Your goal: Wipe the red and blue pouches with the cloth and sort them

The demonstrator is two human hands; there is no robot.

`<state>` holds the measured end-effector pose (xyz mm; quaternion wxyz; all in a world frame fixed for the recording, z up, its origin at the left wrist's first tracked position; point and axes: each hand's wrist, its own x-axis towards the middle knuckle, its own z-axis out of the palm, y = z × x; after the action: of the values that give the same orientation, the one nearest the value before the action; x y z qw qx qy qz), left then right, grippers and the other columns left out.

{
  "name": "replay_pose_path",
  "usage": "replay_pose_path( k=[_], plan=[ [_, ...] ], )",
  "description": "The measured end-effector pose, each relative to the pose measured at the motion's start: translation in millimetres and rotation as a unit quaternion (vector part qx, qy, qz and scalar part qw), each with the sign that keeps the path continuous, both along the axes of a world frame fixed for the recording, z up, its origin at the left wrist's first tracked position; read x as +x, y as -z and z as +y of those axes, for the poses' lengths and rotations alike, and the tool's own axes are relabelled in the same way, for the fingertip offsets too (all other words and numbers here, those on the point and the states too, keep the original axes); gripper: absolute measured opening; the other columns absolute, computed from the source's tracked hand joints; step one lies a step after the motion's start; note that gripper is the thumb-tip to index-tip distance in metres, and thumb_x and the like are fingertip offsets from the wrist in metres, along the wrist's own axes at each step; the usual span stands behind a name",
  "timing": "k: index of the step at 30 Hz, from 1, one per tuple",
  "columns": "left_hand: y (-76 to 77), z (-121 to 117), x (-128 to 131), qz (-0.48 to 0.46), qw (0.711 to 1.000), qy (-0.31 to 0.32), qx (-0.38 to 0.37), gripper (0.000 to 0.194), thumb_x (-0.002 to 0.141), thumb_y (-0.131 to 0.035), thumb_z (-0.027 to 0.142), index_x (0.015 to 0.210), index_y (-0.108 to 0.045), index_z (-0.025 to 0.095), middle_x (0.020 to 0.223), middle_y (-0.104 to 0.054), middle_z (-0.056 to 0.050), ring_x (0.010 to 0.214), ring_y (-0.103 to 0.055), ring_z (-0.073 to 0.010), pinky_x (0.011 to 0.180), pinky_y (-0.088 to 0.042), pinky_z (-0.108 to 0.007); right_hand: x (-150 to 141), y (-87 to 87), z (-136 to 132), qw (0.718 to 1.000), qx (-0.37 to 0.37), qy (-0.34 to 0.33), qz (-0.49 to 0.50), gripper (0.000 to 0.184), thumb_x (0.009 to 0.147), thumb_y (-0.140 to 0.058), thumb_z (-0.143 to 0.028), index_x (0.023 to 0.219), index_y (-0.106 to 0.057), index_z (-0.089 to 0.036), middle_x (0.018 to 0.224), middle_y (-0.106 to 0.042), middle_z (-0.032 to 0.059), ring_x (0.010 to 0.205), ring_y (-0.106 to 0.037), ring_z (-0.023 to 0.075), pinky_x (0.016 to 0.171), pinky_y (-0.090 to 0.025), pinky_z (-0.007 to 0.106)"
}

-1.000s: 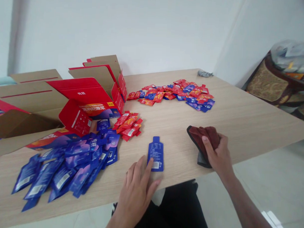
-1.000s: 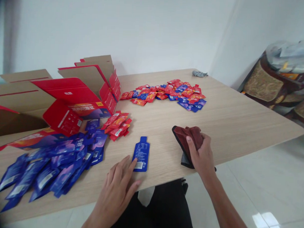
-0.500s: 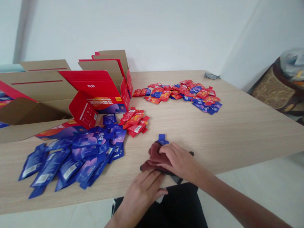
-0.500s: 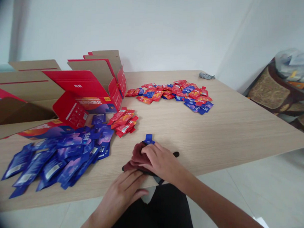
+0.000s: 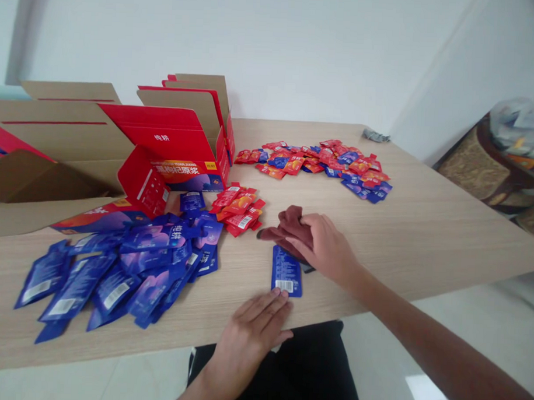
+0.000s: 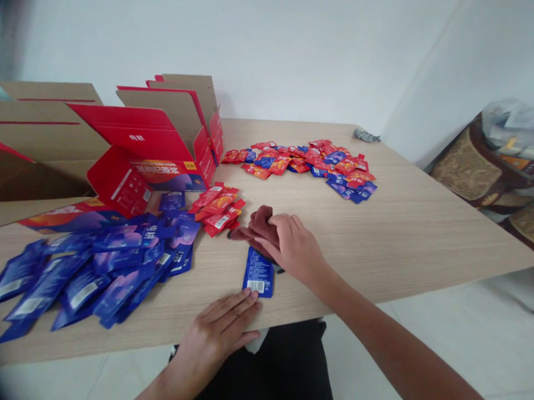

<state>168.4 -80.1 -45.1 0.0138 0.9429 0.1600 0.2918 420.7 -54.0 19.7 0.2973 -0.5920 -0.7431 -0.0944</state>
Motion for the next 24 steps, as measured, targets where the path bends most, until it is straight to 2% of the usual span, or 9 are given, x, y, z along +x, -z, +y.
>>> replay_pose_path(
  k=[2,4,6,10,13,16,19,21,24],
  plan=[
    [3.5,-1.5,-0.6,0.001,1.0,-0.007,-0.015,0.035,0.107,-0.054,0.039,0.128,-0.068,0.016,0.125,-0.075,-0.008,0.117,-0.071,-0.0235,0.1,-0.061,-0.038,-13.1,2.0,-26.0,0.996,-0.043,-0.075,-0.002,0.028,0.1,-0.065,-0.039,0.118,-0.053,-0.021,0.11,-0.066,0.0097,0.1,-0.063,0.0261,0.086,-0.054,0.04],
    [7.5,-2.8,-0.7,-0.011,0.999,-0.02,-0.035,0.032,0.107,-0.055,0.04,0.123,-0.071,0.017,0.113,-0.078,-0.007,0.108,-0.074,-0.0226,0.099,-0.06,-0.038,-22.1,11.1,-42.6,0.986,-0.077,-0.142,-0.03,0.025,0.1,-0.064,-0.036,0.117,-0.054,-0.021,0.109,-0.066,0.0087,0.101,-0.063,0.0258,0.088,-0.054,0.04],
    [9.9,-3.3,-0.2,-0.026,0.999,-0.021,-0.036,0.032,0.107,-0.054,0.038,0.124,-0.07,0.017,0.112,-0.078,-0.008,0.108,-0.075,-0.022,0.099,-0.06,-0.037,-23.1,23.2,-43.0,0.983,-0.091,-0.154,-0.042,0.026,0.099,-0.065,-0.036,0.117,-0.054,-0.02,0.108,-0.066,0.0089,0.102,-0.062,0.0266,0.09,-0.054,0.041],
    [5.0,-1.9,0.3,-0.012,1.0,-0.001,-0.008,0.034,0.109,-0.051,0.035,0.132,-0.066,0.014,0.132,-0.072,-0.01,0.125,-0.068,-0.023,0.101,-0.06,-0.037,-6.1,37.7,-4.1,0.993,-0.069,-0.076,-0.053,0.031,0.098,-0.066,-0.04,0.118,-0.055,-0.019,0.109,-0.065,0.0106,0.102,-0.061,0.0288,0.089,-0.054,0.044],
    [-1.4,-0.2,0.0,0.007,1.0,-0.001,-0.006,0.032,0.108,-0.052,0.034,0.13,-0.066,0.016,0.134,-0.071,-0.009,0.126,-0.067,-0.022,0.102,-0.059,-0.036,11.5,33.9,29.6,0.996,-0.043,-0.022,-0.072,0.03,0.099,-0.064,-0.042,0.118,-0.056,-0.019,0.109,-0.066,0.0116,0.101,-0.062,0.0293,0.087,-0.054,0.043],
    [-5.8,2.1,0.4,0.01,1.0,0.004,-0.004,0.036,0.106,-0.055,0.042,0.127,-0.067,0.016,0.132,-0.072,-0.009,0.124,-0.069,-0.0227,0.103,-0.059,-0.036,27.8,23.3,42.6,0.998,-0.011,0.043,-0.054,0.034,0.103,-0.056,-0.047,0.12,-0.055,-0.018,0.108,-0.065,0.0142,0.1,-0.062,0.031,0.085,-0.054,0.044],
    [-11.8,3.7,3.0,0.016,1.0,0.016,-0.023,0.054,0.099,-0.057,0.059,0.128,-0.065,0.014,0.128,-0.074,-0.011,0.12,-0.07,-0.0247,0.102,-0.059,-0.037,41.9,13.6,29.2,0.99,0.045,0.127,0.042,0.044,0.102,-0.051,-0.056,0.123,-0.053,-0.017,0.109,-0.064,0.0153,0.101,-0.063,0.0318,0.087,-0.053,0.045],
    [-17.3,2.8,6.0,0.026,0.998,0.01,-0.049,0.056,0.097,-0.061,0.058,0.131,-0.064,0.014,0.125,-0.074,-0.011,0.117,-0.071,-0.0239,0.103,-0.057,-0.037,49.6,10.5,9.5,0.977,0.061,0.171,0.116,0.053,0.099,-0.053,-0.062,0.128,-0.052,-0.017,0.115,-0.064,0.0159,0.105,-0.064,0.0327,0.092,-0.052,0.046],
    [-22.8,-2.2,11.9,0.049,0.996,-0.025,-0.073,0.056,0.093,-0.071,0.053,0.138,-0.061,0.02,0.129,-0.071,-0.01,0.121,-0.067,-0.0251,0.106,-0.054,-0.039,58.1,12.9,-25.0,0.949,0.029,0.243,0.198,0.065,0.093,-0.057,-0.069,0.132,-0.05,-0.017,0.118,-0.065,0.0179,0.107,-0.066,0.0357,0.09,-0.053,0.047]
  ],
)
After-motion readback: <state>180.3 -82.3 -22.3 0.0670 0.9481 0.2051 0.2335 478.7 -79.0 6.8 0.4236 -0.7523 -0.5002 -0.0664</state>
